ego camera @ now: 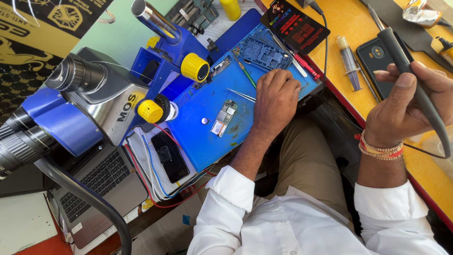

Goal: The person uses tweezers to remove a small component from a circuit board, then uses a pencil-like tool to scrape or clean a contact point. They then use a soldering iron to apply heat to the board, likely for soldering or desoldering.

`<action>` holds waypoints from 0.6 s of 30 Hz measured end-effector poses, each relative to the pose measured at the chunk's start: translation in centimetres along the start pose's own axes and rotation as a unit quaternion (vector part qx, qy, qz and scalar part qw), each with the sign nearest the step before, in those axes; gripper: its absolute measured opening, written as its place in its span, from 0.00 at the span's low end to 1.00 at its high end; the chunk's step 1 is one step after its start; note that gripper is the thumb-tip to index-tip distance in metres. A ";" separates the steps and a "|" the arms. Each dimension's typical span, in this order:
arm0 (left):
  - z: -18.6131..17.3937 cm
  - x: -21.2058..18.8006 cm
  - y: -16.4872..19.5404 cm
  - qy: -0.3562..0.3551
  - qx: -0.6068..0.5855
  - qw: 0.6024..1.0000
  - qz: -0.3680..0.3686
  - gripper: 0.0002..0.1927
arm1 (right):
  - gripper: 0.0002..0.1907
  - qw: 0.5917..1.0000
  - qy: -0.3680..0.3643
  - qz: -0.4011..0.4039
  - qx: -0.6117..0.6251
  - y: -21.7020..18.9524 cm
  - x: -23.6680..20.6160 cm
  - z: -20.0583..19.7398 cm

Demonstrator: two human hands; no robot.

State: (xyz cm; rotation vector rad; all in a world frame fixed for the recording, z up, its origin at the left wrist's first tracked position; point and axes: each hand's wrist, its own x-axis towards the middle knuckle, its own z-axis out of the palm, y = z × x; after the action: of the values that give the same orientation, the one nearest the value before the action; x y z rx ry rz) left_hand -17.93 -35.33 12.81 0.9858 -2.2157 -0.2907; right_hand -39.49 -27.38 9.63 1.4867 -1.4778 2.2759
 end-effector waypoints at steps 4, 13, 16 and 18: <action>-0.2 -0.1 0.0 0.002 -0.004 1.000 0.002 0.03 | 0.07 1.000 -0.007 -0.003 -0.012 -0.2 0.2 -0.1; 0.1 -0.2 -0.1 0.014 0.005 1.000 -0.009 0.03 | 0.07 1.000 -0.005 -0.007 -0.012 -0.4 0.2 0.1; 0.2 -0.3 0.0 0.023 0.017 1.000 -0.009 0.03 | 0.07 1.000 -0.003 -0.008 -0.014 -0.4 0.2 0.1; 0.2 -0.3 0.1 0.024 0.023 0.999 -0.007 0.03 | 0.06 1.000 -0.004 -0.009 -0.016 -0.3 0.3 0.0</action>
State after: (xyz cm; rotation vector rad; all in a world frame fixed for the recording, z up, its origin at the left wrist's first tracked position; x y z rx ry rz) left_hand -17.99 -35.08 12.58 1.0235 -2.1819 -0.2217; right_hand -39.43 -27.33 10.05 1.4952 -1.4890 2.2279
